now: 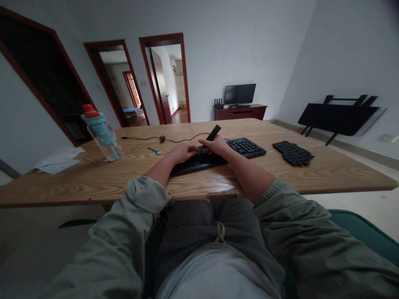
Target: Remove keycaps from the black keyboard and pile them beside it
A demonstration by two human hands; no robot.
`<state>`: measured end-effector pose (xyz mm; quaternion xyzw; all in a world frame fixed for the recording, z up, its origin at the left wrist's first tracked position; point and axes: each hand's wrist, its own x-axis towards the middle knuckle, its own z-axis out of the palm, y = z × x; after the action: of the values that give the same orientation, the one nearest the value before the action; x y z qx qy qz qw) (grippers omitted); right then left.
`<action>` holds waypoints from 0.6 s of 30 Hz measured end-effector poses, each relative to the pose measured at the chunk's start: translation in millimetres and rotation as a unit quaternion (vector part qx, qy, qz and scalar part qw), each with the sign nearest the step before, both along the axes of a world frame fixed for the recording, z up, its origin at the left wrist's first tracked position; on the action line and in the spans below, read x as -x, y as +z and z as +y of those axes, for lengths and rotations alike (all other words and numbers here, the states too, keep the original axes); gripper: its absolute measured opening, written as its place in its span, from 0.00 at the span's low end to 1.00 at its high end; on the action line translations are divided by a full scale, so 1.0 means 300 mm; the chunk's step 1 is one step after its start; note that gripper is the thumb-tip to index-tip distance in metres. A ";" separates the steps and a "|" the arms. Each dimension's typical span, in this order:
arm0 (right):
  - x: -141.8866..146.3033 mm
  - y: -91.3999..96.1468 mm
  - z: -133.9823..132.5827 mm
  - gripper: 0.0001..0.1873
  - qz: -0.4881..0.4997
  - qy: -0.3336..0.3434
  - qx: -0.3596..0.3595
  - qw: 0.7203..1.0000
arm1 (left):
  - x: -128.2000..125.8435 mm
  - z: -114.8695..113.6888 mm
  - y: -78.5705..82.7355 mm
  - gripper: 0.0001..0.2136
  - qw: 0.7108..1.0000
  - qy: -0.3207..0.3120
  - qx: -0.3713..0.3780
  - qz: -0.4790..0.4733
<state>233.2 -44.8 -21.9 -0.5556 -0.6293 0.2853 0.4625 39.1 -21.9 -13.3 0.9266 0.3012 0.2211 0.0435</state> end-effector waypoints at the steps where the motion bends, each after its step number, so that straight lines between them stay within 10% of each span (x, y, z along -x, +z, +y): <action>1: 0.000 0.000 -0.001 0.15 -0.003 0.001 -0.002 1.000 | -0.001 -0.002 0.001 0.08 1.000 0.000 -0.002 0.001; 18: 0.014 0.032 -0.033 0.12 -0.070 0.039 -0.009 0.997 | 0.007 -0.006 0.006 0.09 0.999 -0.017 -0.014 0.033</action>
<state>229.1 -54.7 -12.4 -0.5451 -0.6837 0.2580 0.4110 37.0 -23.6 -11.4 0.9389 0.2832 0.1940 0.0246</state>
